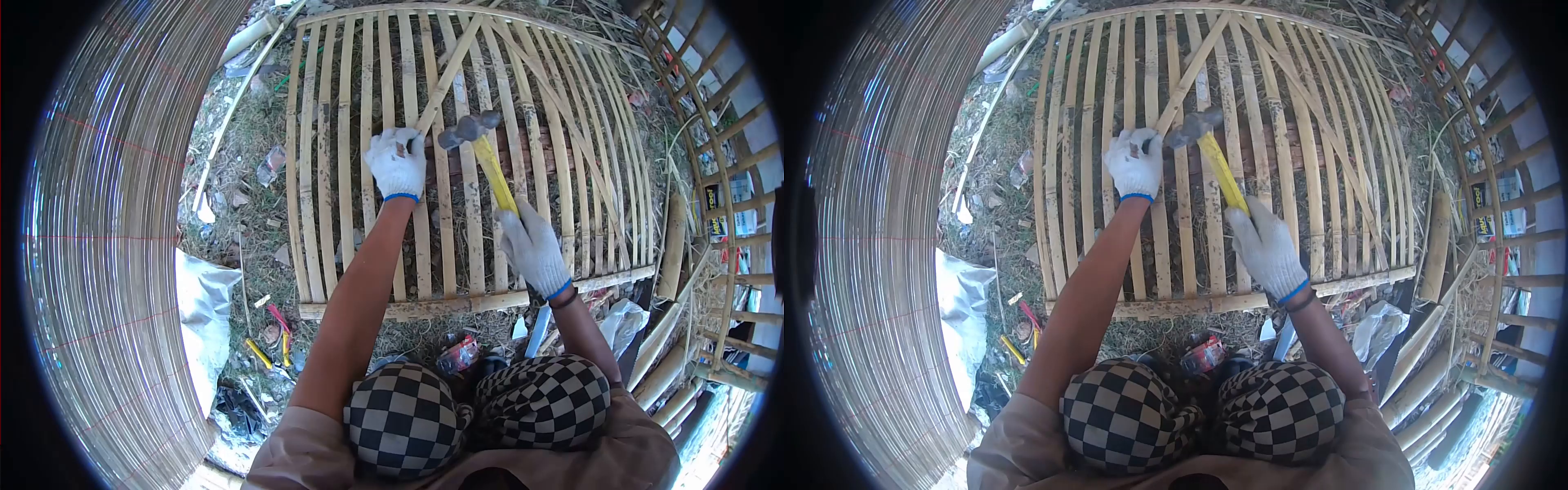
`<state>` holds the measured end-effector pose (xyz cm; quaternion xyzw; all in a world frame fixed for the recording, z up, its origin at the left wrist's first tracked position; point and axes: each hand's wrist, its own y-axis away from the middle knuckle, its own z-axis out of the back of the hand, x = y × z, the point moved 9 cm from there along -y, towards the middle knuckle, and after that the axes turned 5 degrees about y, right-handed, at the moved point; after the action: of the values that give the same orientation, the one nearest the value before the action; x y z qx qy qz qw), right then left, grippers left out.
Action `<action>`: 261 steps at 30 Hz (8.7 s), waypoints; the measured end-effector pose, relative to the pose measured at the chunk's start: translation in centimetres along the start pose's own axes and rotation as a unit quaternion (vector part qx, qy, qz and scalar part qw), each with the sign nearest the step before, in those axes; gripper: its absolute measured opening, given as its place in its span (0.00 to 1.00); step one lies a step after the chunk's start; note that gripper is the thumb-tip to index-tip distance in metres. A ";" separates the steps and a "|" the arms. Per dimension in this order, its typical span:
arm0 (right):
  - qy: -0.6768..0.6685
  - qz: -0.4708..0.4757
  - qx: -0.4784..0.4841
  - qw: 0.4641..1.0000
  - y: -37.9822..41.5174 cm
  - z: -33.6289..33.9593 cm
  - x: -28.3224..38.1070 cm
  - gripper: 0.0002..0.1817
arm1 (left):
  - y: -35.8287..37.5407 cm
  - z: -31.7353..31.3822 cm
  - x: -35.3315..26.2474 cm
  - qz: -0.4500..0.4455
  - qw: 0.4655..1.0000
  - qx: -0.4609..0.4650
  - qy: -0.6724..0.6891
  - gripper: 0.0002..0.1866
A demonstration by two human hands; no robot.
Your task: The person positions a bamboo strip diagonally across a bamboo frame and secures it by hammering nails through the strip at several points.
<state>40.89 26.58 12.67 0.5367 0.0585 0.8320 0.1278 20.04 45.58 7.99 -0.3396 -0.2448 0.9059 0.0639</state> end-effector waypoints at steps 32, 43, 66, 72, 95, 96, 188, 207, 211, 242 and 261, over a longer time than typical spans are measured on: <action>0.204 0.134 -0.130 0.961 -5.4 -2.8 2.6 0.16 | 0.4 0.6 -0.4 -0.025 0.999 -0.028 0.020 0.03; 0.320 0.154 -0.118 0.927 -5.7 -3.3 2.9 0.15 | 0.4 0.8 -0.3 -0.038 0.998 -0.046 0.037 0.04; 0.258 0.223 -0.158 0.927 -2.9 -0.8 10.5 0.30 | 2.9 3.5 0.6 -0.017 0.997 -0.008 0.078 0.25; 0.315 0.161 -0.086 0.931 -3.9 -2.2 7.7 0.38 | 3.9 3.1 0.7 -0.012 0.999 -0.007 0.043 0.16; 0.219 0.308 -0.187 0.907 -1.8 -1.5 8.3 0.33 | 3.7 2.8 0.9 -0.004 0.999 0.009 0.038 0.15; 0.260 0.269 -0.157 0.914 -2.9 -2.6 5.7 0.34 | 3.7 2.8 0.8 -0.005 0.999 0.006 0.036 0.15; 0.329 0.173 -0.100 0.923 -5.8 -2.6 1.0 0.30 | 8.2 8.9 2.7 -0.069 0.997 0.024 0.032 0.26; 0.142 0.059 0.460 0.874 18.5 -11.9 -8.1 0.45 | 16.6 20.0 5.2 0.040 0.951 0.278 -0.130 0.25; 0.112 0.068 0.464 0.876 19.5 -15.2 -12.7 0.43 | 17.3 20.1 5.9 0.055 0.954 0.252 -0.150 0.24; -0.527 -0.161 -0.029 0.834 12.6 -6.4 -17.8 0.24 | 17.1 22.7 16.6 0.329 0.910 0.193 0.164 0.37; -0.283 0.032 0.036 0.958 5.9 -6.5 -15.4 0.31 | 17.9 11.1 16.5 0.444 0.613 -0.034 0.652 0.43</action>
<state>40.09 16.91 -2.21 0.7561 0.0327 0.6470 0.0925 1.23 30.18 -3.19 -0.9102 0.0116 0.3538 -0.2150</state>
